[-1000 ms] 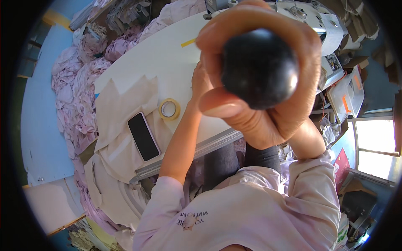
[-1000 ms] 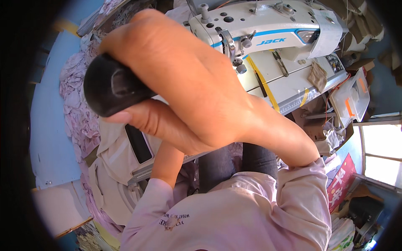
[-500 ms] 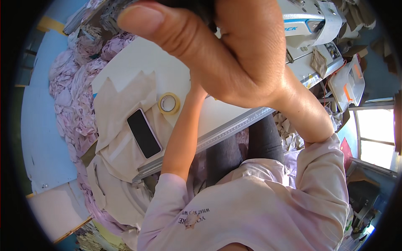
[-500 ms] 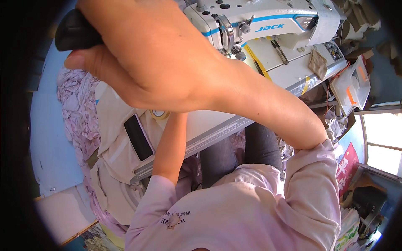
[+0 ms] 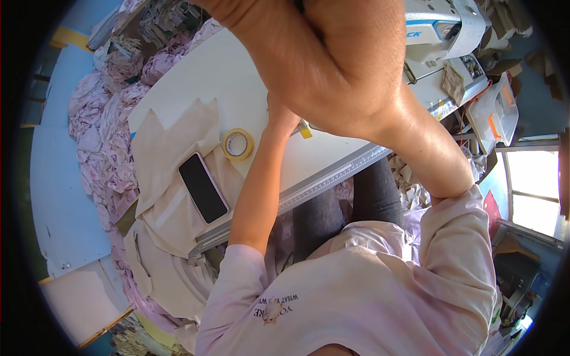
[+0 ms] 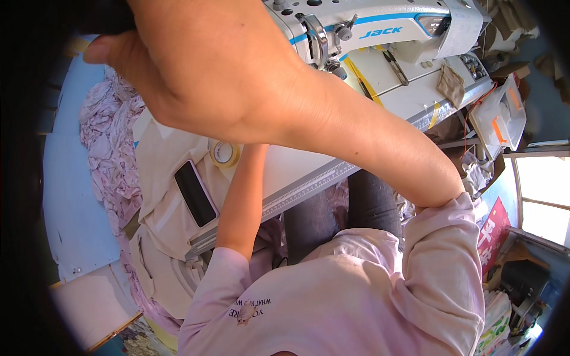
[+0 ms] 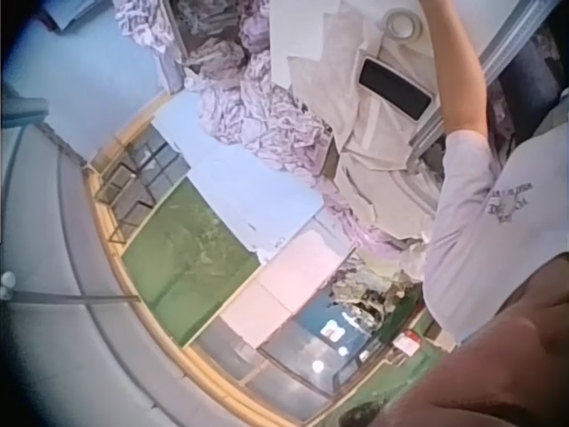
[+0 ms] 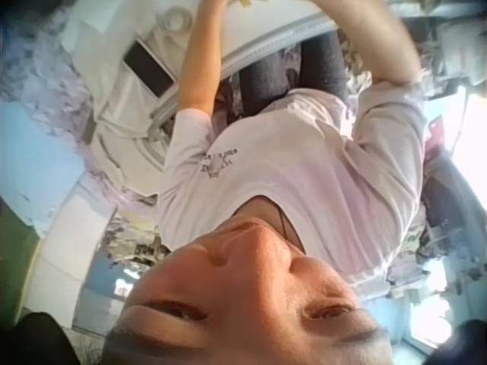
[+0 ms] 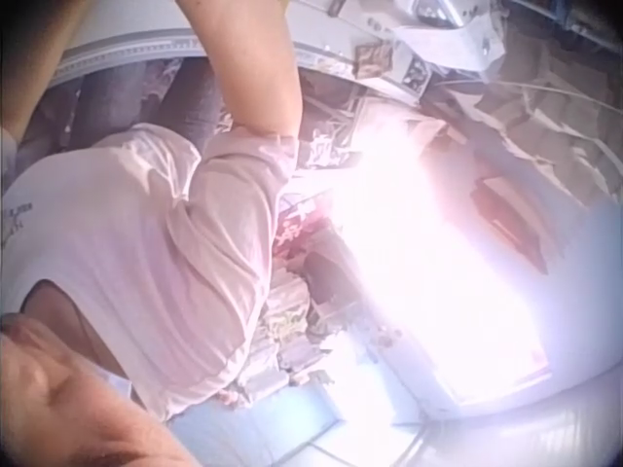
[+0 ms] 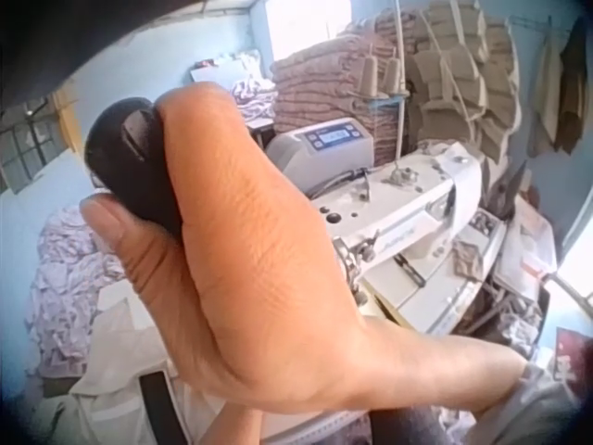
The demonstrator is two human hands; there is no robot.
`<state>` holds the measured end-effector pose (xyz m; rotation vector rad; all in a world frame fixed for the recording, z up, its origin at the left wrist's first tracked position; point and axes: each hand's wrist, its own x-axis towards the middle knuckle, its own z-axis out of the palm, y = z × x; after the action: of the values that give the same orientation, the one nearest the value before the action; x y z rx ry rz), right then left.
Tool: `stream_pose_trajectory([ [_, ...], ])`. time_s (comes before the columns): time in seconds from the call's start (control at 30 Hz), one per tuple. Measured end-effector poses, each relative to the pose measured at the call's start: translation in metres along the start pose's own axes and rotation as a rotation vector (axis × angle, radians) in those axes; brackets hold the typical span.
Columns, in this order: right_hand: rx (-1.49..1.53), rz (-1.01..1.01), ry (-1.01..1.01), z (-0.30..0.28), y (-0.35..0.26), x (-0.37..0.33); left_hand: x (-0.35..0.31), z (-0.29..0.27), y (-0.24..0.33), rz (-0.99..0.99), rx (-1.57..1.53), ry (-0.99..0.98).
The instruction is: Repairing an industrial sewing machine by unscrewing and removing the needle plate to inspect internal components.
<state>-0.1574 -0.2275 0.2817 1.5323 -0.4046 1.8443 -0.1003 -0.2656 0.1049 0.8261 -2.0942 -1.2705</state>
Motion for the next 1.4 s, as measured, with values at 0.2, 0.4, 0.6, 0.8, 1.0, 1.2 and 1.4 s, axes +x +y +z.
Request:
stream_pose_trajectory([
  [0.2, -0.043, 0.012, -0.074, -0.009, -0.014, 0.008, 0.001, 0.001, 0.0, -0.023, 0.01, -0.013],
  [0.4, -0.088, 0.019, -0.152, -0.009, -0.016, 0.013, 0.003, 0.002, 0.003, -0.065, -0.017, -0.035],
  [0.6, -0.111, 0.029, -0.232, -0.006, -0.022, 0.018, 0.003, -0.002, 0.004, -0.115, -0.049, -0.037],
  [0.8, -0.135, 0.036, -0.326, -0.002, -0.016, 0.022, 0.002, 0.0, 0.006, -0.162, -0.093, -0.041],
  [1.0, -0.159, 0.032, -0.416, -0.008, -0.028, 0.032, 0.006, 0.005, 0.002, 0.029, 0.138, -0.041],
  [1.2, -0.146, 0.02, -0.509, -0.043, -0.036, 0.051, 0.01, 0.01, -0.026, 0.371, 0.348, 0.089],
  [1.4, -0.14, 0.006, -0.62, -0.088, -0.026, 0.071, 0.014, 0.007, -0.03, 0.446, 0.492, 0.089],
])
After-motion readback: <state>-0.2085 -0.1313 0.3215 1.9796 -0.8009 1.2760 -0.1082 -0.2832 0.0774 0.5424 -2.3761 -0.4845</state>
